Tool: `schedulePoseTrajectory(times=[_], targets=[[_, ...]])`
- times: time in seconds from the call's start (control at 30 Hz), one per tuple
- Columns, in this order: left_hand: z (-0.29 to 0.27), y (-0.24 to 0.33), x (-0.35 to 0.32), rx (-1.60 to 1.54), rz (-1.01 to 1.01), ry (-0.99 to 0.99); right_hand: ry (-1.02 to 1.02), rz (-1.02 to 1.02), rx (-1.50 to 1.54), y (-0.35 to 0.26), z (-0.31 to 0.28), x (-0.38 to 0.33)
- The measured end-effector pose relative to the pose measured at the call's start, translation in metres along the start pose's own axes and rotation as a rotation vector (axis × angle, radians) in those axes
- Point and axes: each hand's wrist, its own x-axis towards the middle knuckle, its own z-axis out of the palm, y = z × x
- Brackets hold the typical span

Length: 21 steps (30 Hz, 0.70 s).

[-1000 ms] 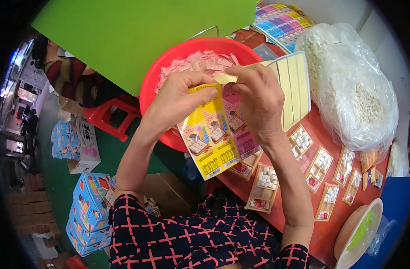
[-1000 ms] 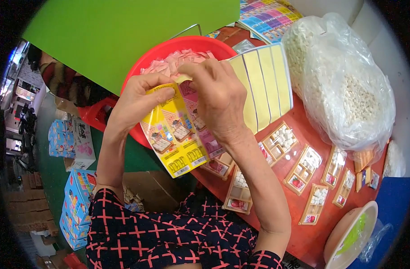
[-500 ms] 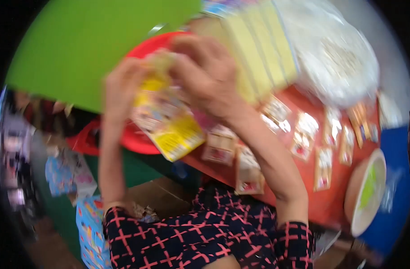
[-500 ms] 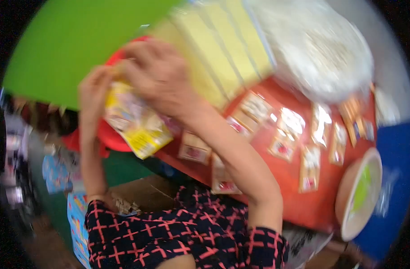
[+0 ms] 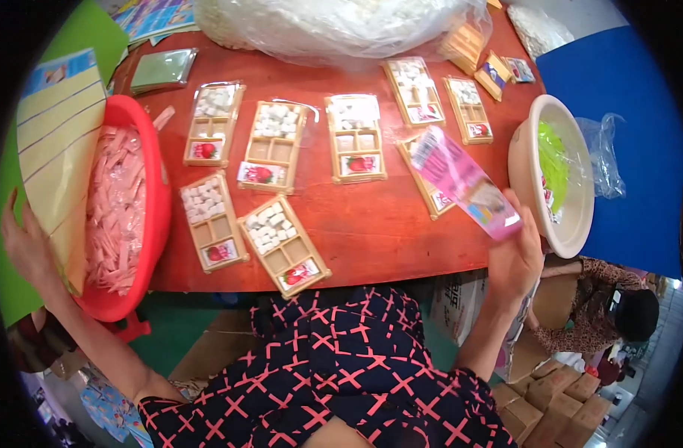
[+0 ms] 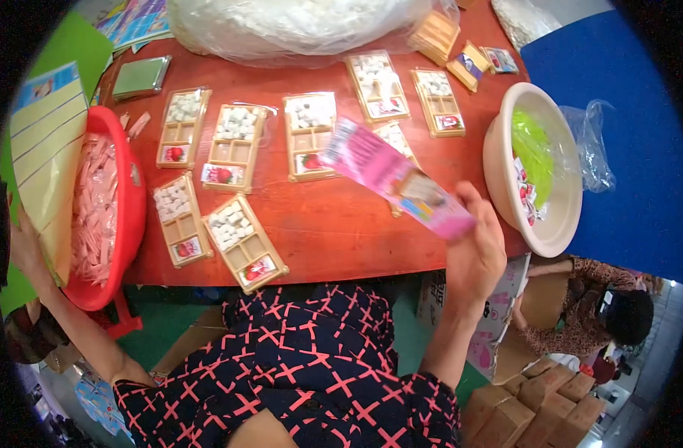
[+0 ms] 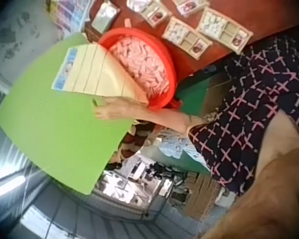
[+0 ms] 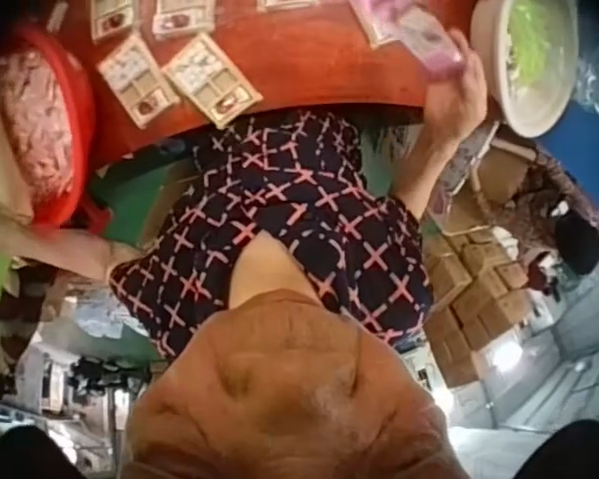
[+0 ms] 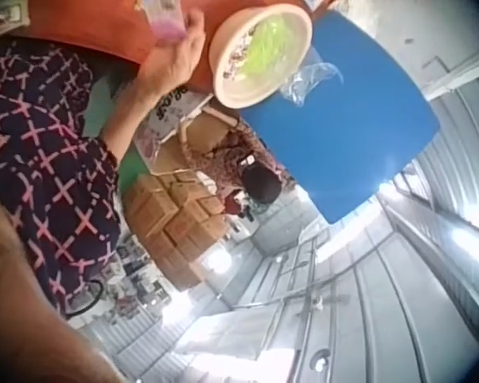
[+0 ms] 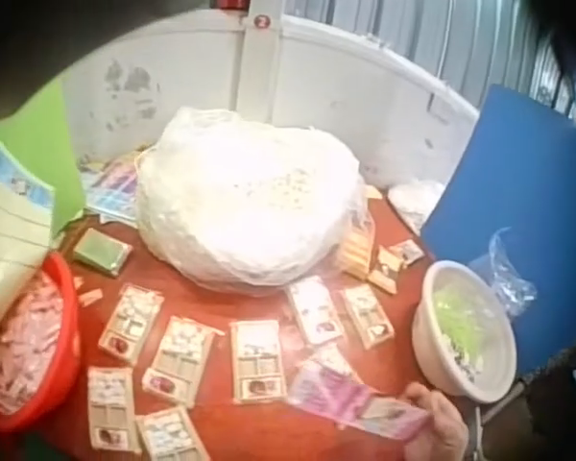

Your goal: Manually placing small white blocks into plastic trays and sealing them with adhesive labels and plastic wrapping.

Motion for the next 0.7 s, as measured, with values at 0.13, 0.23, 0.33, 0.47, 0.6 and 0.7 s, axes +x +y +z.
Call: schedulePoseTrajectory(times=[0.13,0.23,0.33,0.47,0.6,0.7], targets=[[-0.007,0.231,-0.057,-0.264,0.590,-0.082,-0.056,0.038,0.259,0.007,-0.060,-0.029],[-0.014,0.306,-0.081,-0.324,0.717,-0.118,0.065,0.098,0.257,0.006,-0.053,-0.030],[0.014,0.352,-0.104,-0.550,0.757,-0.197,0.080,0.106,0.249,0.006,-0.062,-0.037],[0.061,0.410,-0.150,-0.693,0.926,-0.366,0.106,0.114,0.267,0.004,-0.078,-0.045],[0.080,0.439,-0.181,-0.582,0.970,-0.528,0.153,0.102,0.302,0.006,-0.090,-0.051],[0.075,0.443,-0.198,-0.692,0.917,-0.611,0.149,0.107,0.288,0.005,-0.098,-0.053]])
